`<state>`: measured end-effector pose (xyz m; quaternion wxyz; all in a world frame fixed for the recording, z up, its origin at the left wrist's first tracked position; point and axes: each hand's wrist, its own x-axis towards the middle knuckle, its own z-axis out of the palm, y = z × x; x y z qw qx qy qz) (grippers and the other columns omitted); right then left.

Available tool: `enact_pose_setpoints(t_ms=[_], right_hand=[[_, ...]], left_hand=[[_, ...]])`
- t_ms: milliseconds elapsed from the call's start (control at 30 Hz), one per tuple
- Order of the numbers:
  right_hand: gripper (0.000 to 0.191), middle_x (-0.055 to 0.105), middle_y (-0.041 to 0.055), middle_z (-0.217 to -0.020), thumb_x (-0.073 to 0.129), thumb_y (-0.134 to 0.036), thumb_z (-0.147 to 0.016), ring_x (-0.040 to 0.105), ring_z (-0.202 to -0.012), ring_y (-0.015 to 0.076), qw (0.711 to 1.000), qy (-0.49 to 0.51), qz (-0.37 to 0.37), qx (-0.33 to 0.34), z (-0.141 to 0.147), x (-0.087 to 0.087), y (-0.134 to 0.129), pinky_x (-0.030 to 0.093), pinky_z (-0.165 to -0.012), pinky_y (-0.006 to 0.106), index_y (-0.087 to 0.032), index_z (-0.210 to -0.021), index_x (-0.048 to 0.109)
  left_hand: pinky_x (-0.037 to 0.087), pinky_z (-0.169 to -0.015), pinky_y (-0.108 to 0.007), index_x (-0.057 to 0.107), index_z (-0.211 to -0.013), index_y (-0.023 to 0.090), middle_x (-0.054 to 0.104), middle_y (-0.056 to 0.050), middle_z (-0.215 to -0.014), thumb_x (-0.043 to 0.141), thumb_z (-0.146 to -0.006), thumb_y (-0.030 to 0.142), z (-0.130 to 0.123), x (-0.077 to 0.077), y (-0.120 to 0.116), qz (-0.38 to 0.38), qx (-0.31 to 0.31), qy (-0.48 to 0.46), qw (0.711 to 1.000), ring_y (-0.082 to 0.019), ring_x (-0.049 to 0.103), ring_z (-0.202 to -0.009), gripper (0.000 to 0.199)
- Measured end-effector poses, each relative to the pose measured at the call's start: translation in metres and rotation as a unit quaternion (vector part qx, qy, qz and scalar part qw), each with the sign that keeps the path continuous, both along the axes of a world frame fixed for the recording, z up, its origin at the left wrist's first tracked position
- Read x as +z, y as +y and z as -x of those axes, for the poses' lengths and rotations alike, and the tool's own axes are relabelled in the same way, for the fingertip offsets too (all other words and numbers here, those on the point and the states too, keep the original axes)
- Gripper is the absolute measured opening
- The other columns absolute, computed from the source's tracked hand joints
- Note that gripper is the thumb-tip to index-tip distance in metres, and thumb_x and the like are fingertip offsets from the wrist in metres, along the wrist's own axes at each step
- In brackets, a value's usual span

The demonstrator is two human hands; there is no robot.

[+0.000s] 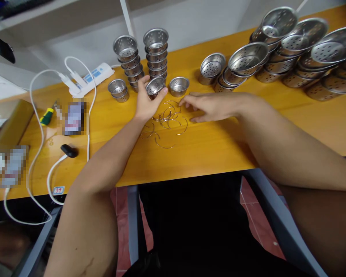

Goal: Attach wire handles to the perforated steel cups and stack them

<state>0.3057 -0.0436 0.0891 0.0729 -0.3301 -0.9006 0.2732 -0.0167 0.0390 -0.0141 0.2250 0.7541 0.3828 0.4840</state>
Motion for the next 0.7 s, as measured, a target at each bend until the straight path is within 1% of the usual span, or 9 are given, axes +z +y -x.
enact_pose_setpoints(t_ms=[33,100,233,300,333,400,467,600,700], right_hand=[[0.083,0.078,0.0166,-0.148,0.092,-0.051,-0.087,0.081,-0.113,0.044,1.0,0.008,0.004,0.004,0.0,-0.001,0.0,0.072,-0.104,0.066,-0.03,-0.163,0.067],[0.084,0.077,0.0169,-0.15,0.093,-0.056,-0.089,0.081,-0.116,0.0455,1.0,0.025,-0.004,0.001,0.006,-0.006,-0.001,0.07,-0.107,0.068,-0.03,-0.165,0.07],[0.07,0.072,0.0172,-0.151,0.089,-0.06,-0.098,0.076,-0.136,0.0475,0.997,0.059,-0.053,0.011,0.028,-0.015,-0.006,0.063,-0.126,0.069,-0.032,-0.161,0.078],[0.062,0.069,0.017,-0.153,0.083,-0.056,-0.104,0.073,-0.14,0.045,0.994,0.073,-0.081,0.029,0.04,-0.021,-0.009,0.06,-0.132,0.066,-0.033,-0.162,0.079],[0.059,0.068,0.0176,-0.153,0.08,-0.053,-0.107,0.073,-0.139,0.0435,0.992,0.076,-0.095,0.039,0.045,-0.025,-0.01,0.06,-0.132,0.065,-0.031,-0.162,0.08],[0.051,0.066,0.0199,-0.152,0.071,-0.047,-0.113,0.073,-0.134,0.0414,0.988,0.077,-0.125,0.05,0.056,-0.033,-0.01,0.063,-0.127,0.064,-0.025,-0.158,0.082],[0.043,0.065,0.0212,-0.148,0.066,-0.041,-0.116,0.073,-0.13,0.0395,0.983,0.083,-0.151,0.054,0.064,-0.038,-0.01,0.065,-0.121,0.062,-0.019,-0.148,0.084],[0.024,0.07,0.0163,-0.138,0.064,-0.029,-0.117,0.073,-0.121,0.034,0.979,0.086,-0.177,0.051,0.074,-0.039,-0.012,0.065,-0.105,0.05,-0.021,-0.128,0.083],[0.02,0.072,0.0146,-0.135,0.061,-0.025,-0.119,0.072,-0.115,0.0322,0.982,0.041,-0.181,0.035,0.078,-0.034,-0.016,0.059,-0.094,0.044,-0.021,-0.124,0.08]], left_hand=[[0.054,-0.142,-0.066,0.016,-0.185,0.041,0.071,-0.017,-0.156,0.061,-0.099,0.103,0.0,-0.001,0.001,-0.001,0.003,-0.002,1.0,-0.037,0.076,-0.152,0.115],[0.054,-0.142,-0.066,0.018,-0.185,0.041,0.071,-0.017,-0.157,0.061,-0.1,0.103,0.001,-0.001,0.001,-0.004,0.004,0.003,1.0,-0.037,0.075,-0.153,0.114],[0.051,-0.145,-0.064,0.019,-0.185,0.04,0.068,-0.018,-0.164,0.06,-0.103,0.101,0.002,-0.002,0.0,-0.011,-0.009,0.022,1.0,-0.037,0.069,-0.162,0.11],[0.05,-0.146,-0.062,0.02,-0.185,0.039,0.066,-0.018,-0.166,0.062,-0.103,0.1,0.003,-0.004,0.0,-0.01,-0.013,0.023,1.0,-0.037,0.067,-0.165,0.11],[0.049,-0.147,-0.061,0.022,-0.185,0.039,0.066,-0.018,-0.167,0.064,-0.103,0.099,0.003,-0.005,0.001,-0.008,-0.013,0.021,1.0,-0.037,0.066,-0.166,0.11],[0.048,-0.148,-0.06,0.026,-0.183,0.038,0.065,-0.017,-0.168,0.068,-0.1,0.1,0.004,-0.008,0.002,-0.005,-0.006,0.012,1.0,-0.037,0.065,-0.168,0.112],[0.048,-0.148,-0.057,0.032,-0.179,0.036,0.066,-0.017,-0.168,0.072,-0.097,0.102,0.004,-0.009,0.002,-0.006,0.004,0.0,1.0,-0.037,0.064,-0.17,0.113],[0.053,-0.145,-0.053,0.04,-0.169,0.036,0.07,-0.015,-0.162,0.077,-0.093,0.102,0.002,-0.008,0.0,-0.014,0.012,-0.019,1.0,-0.034,0.07,-0.163,0.108],[0.055,-0.141,-0.054,0.038,-0.169,0.038,0.072,-0.013,-0.156,0.082,-0.092,0.1,0.002,-0.01,0.001,-0.017,0.005,-0.024,1.0,-0.033,0.075,-0.154,0.107]])
